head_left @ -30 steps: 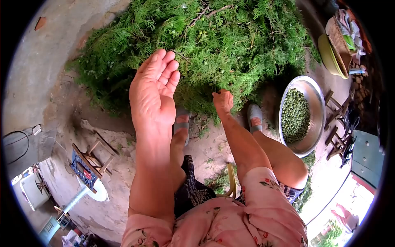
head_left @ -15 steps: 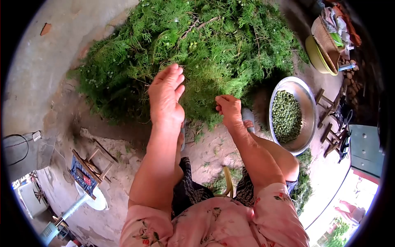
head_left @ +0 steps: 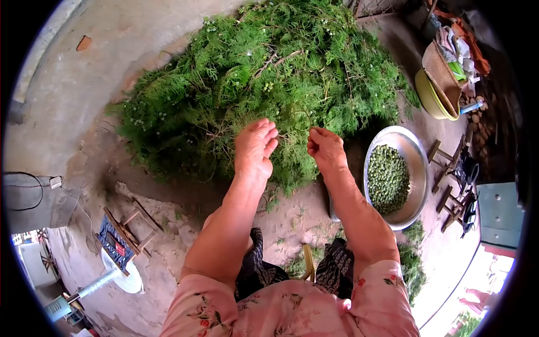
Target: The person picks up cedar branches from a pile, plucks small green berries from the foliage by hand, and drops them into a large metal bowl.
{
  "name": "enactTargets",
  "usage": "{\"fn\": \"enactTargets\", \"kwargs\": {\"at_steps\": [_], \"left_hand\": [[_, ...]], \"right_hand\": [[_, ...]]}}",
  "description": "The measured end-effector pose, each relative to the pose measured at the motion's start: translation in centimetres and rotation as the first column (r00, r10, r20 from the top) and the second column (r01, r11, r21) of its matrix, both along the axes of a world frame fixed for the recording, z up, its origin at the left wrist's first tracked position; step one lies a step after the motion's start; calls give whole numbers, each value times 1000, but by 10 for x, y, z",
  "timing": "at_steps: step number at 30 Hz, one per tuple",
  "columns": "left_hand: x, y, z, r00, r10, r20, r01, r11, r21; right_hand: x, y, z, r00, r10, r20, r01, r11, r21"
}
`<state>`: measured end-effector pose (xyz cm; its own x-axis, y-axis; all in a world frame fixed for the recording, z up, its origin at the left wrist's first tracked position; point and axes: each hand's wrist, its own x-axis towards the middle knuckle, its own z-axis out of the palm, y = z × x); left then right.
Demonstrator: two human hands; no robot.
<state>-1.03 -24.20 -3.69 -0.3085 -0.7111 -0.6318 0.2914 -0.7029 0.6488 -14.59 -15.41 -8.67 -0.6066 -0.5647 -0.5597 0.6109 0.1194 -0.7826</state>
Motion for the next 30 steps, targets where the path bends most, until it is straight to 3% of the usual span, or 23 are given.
{"fn": "enactTargets", "kwargs": {"at_steps": [4, 9, 13, 15, 17, 19, 20, 23, 25, 26, 27, 29, 30], "left_hand": [[-8, 4, -5, 991, -113, -78, 114, 994, 7], [-15, 7, -3, 984, -140, -111, 139, 990, -19], [-15, 8, 1, 974, -178, -139, 193, 975, 110], [-15, 8, 7, 936, -184, -300, 184, 983, -28], [-16, 7, 11, 937, -144, -317, 137, 990, -44], [-16, 7, 11, 941, -87, -326, 29, 983, -181], [-15, 6, 14, 937, -110, -332, 54, 984, -172], [-19, 9, 20, 924, -79, -374, 31, 991, -132], [-20, 11, 23, 925, -65, -373, 20, 992, -123], [-19, 12, 20, 926, -78, -369, -2, 977, -212], [-20, 13, 18, 927, -90, -364, -25, 954, -299], [-23, 16, 18, 928, -83, -362, -35, 951, -306], [-22, 17, 19, 950, -109, -291, -6, 930, -368]], "right_hand": [[7, 14, 30, 992, 101, 76, -92, 988, -121], [35, 36, 60, 951, 234, 200, -179, 949, -262], [50, 46, 60, 916, 306, 261, -198, 907, -371], [53, 48, 59, 895, 323, 307, -195, 904, -381], [53, 51, 54, 894, 327, 307, -208, 908, -363], [52, 55, 46, 897, 300, 323, -191, 925, -330], [52, 57, 47, 899, 294, 325, -184, 926, -330], [53, 59, 47, 882, 372, 288, -288, 911, -294], [57, 59, 48, 863, 432, 264, -390, 900, -196], [58, 60, 54, 871, 461, 170, -458, 887, -61], [55, 60, 53, 873, 456, 172, -452, 890, -60], [45, 59, 49, 904, 393, -170, -377, 918, 120], [39, 57, 52, 944, 228, -240, -212, 973, 90]]}}
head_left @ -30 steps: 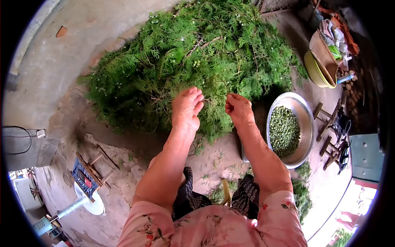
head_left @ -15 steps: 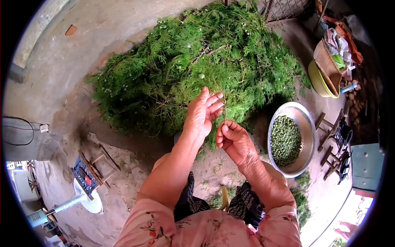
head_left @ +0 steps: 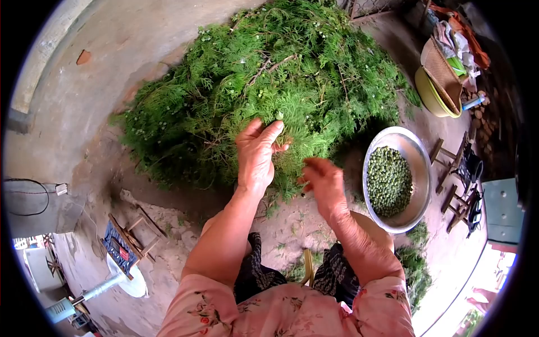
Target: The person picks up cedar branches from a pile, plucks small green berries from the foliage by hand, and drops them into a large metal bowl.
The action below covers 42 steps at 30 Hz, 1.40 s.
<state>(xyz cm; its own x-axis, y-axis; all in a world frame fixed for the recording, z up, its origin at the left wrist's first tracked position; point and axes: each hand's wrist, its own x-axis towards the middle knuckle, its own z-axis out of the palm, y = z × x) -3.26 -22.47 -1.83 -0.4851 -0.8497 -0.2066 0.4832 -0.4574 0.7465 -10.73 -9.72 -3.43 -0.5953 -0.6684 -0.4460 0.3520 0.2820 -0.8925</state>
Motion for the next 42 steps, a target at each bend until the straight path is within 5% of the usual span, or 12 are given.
{"fn": "enactTargets", "kwargs": {"at_steps": [2, 6, 11, 14, 20, 23, 25, 31, 36, 40, 42], "left_hand": [[-1, 5, 4, 989, -15, 146, 30, 995, -98], [-2, 13, 1, 949, -60, 310, 159, 938, -307], [-1, 20, -13, 845, -69, 530, 382, 771, -509], [0, 25, 1, 746, -140, 651, 527, 721, -449], [-10, 34, 16, 907, -344, 242, 378, 920, -108], [-12, 33, 5, 917, -366, 156, 374, 927, -25], [-11, 34, 9, 902, -406, 144, 404, 914, 49], [-19, 43, 7, 887, -407, 219, 421, 907, -20], [-19, 43, 3, 854, -380, 355, 450, 882, -138], [-18, 44, 9, 855, -383, 348, 471, 856, -214], [-18, 46, 15, 859, -462, 219, 485, 872, -63]], "right_hand": [[-11, -4, 11, 973, -155, -173, 124, 976, -182], [-19, -13, 26, 905, -236, -355, 47, 882, -468], [-27, -18, 23, 867, -147, -476, -10, 950, -313], [-31, -14, 25, 974, -12, -226, -51, 961, -270], [-41, 7, 32, 986, -25, 164, 82, 934, -348], [-56, 15, 27, 938, -45, 343, 233, 816, -529], [-64, 17, 35, 903, -63, 424, 290, 818, -497], [-63, 20, 35, 982, 17, 186, 65, 901, -428], [-58, 18, 34, 993, 4, 120, 42, 926, -374], [-58, 19, 32, 989, 3, 145, 50, 931, -362], [-58, 21, 28, 908, 31, 418, 140, 917, -373]]}}
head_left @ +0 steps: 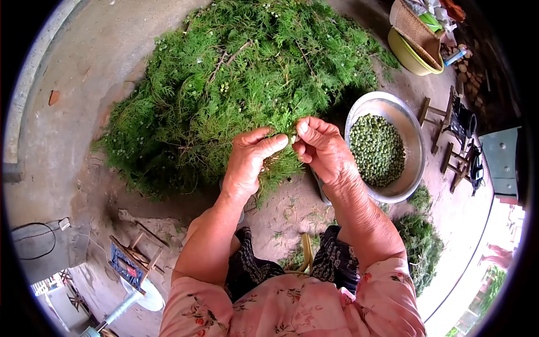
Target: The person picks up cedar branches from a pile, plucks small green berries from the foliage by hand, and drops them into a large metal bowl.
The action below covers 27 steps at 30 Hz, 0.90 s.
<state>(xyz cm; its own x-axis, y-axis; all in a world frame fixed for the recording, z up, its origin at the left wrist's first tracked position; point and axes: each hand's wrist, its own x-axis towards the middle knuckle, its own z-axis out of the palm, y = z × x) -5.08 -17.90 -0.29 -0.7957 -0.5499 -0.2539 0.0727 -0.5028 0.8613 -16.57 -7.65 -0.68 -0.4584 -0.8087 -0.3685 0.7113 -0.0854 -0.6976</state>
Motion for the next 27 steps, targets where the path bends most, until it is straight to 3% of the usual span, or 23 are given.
{"fn": "enactTargets", "kwargs": {"at_steps": [1, 3, 9, 11, 13, 15, 17, 19, 22, 27], "left_hand": [[0, 0, 3, 1000, 0, 0, 0, 1000, -1], [0, 1, 8, 996, -37, -79, 55, 968, 244], [3, 0, 7, 987, -58, -149, 105, 938, 330], [4, -1, 3, 986, -57, -154, 107, 933, 343], [5, -4, -7, 944, -34, -328, 182, 882, 435], [3, 1, -3, 965, -10, -261, 122, 902, 415], [-1, 4, 5, 980, 33, -199, 32, 947, 319], [0, 0, 0, 978, 34, -208, 39, 941, 335], [-3, 2, -6, 994, 94, -59, -90, 993, 75], [-3, 6, -9, 997, 20, -70, -27, 994, -107]], "right_hand": [[0, 1, -3, 1000, 0, 0, 0, 1000, -1], [2, 2, -8, 969, 79, 234, -45, 988, -148], [9, 6, -3, 931, 74, 357, 2, 978, -210], [6, 10, -4, 918, 156, 365, -45, 954, -296], [2, 9, -5, 901, 176, 396, -9, 921, -389], [0, 7, -1, 883, 199, 424, 30, 879, -476], [0, 5, 11, 966, 24, 259, 55, 955, -293], [-1, 4, 10, 976, 21, 219, 43, 957, -287], [2, 4, 11, 999, 38, -10, -39, 991, -131], [2, 4, 2, 991, 18, -135, -20, 1000, -8]]}}
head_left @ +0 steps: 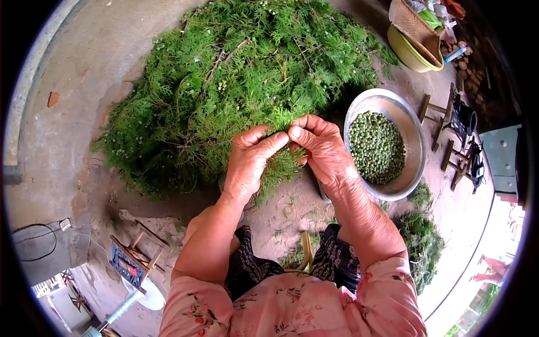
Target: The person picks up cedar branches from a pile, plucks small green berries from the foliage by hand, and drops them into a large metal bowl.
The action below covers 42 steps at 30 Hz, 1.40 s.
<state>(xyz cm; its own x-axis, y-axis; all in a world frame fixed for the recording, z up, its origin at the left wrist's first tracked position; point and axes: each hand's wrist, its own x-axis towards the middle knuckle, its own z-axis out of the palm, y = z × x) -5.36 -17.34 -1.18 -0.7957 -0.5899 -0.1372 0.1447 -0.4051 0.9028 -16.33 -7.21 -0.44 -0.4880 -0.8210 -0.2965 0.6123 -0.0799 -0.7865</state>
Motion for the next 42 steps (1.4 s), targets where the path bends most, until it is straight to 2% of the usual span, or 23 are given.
{"fn": "enactTargets", "kwargs": {"at_steps": [5, 6, 8, 10, 12, 14, 16, 18, 20, 21, 22, 24, 26, 28, 30, 31, 32, 33, 34, 36, 38, 41, 42], "left_hand": [[-2, 2, 6, 999, -33, 28, 25, 972, 234], [-3, 4, 13, 998, -8, 65, -6, 977, 215], [-10, 8, 16, 966, 130, 222, -173, 968, 184], [-8, 1, 14, 965, 102, 244, -153, 967, 204], [-3, -5, 2, 997, 71, -31, -52, 912, 407], [-3, -6, 1, 972, 205, 115, -234, 881, 412], [4, -23, -21, 961, -27, -274, 166, 852, 497], [4, -24, -24, 948, -15, -319, 189, 831, 523], [2, -24, -24, 910, 7, -414, 242, 802, 546], [1, -25, -26, 903, 6, -430, 253, 801, 543], [-2, -24, -25, 910, 13, -415, 236, 806, 543], [-1, -23, -20, 844, 73, -532, 318, 731, 604], [-3, -30, -30, 799, 35, -600, 398, 718, 571], [-5, -30, -31, 794, 54, -606, 379, 735, 562], [-6, -29, -32, 780, 72, -621, 378, 737, 560], [-6, -25, -27, 783, 118, -611, 349, 729, 589], [-6, -25, -28, 782, 118, -613, 353, 727, 589], [-5, -25, -29, 785, 94, -612, 362, 732, 577], [-4, -26, -30, 787, 71, -613, 372, 738, 563], [-2, -25, -29, 790, 74, -609, 367, 738, 566], [-3, -23, -26, 811, 111, -574, 330, 724, 606], [-4, -20, -27, 851, 153, -502, 258, 711, 655], [-3, -19, -27, 869, 176, -462, 217, 704, 676]], "right_hand": [[-4, 2, -6, 977, 46, 208, -32, 997, -72], [-6, 5, -5, 957, 62, 285, -32, 994, -108], [-14, 10, -3, 980, 27, 197, -7, 995, -101], [-29, 22, -5, 996, -59, 70, 59, 998, 6], [-55, 42, -7, 975, -81, -205, 131, 962, 241], [-80, 66, -5, 789, -65, -611, 329, 885, 331], [-112, 94, -30, 549, -1, -836, 542, 762, 355], [-128, 116, -36, 354, 84, -931, 703, 633, 325], [-138, 129, -42, 344, 7, -939, 786, 544, 292], [-136, 129, -36, 274, 84, -958, 812, 513, 278], [-139, 129, -42, 185, 74, -980, 809, 554, 195], [-120, 114, -39, 466, -269, -843, 694, 701, 160], [-93, 94, -31, 788, -159, -594, 366, 898, 245], [-61, 71, -23, 870, 141, -473, 64, 918, 392], [-27, 53, -13, 821, 332, -464, -66, 864, 500], [-12, 46, -25, 757, 269, -595, 1, 910, 414], [0, 42, -37, 677, 196, -710, 61, 946, 319], [7, 37, -30, 599, 254, -759, 47, 935, 351], [12, 35, -23, 433, 358, -827, 82, 898, 432], [22, 32, -22, 253, 307, -917, 125, 930, 346], [31, 29, -18, 187, 308, -933, 108, 937, 331], [38, 23, -22, 192, 282, -940, 100, 947, 305], [38, 21, -22, 111, 259, -960, 122, 955, 272]]}}
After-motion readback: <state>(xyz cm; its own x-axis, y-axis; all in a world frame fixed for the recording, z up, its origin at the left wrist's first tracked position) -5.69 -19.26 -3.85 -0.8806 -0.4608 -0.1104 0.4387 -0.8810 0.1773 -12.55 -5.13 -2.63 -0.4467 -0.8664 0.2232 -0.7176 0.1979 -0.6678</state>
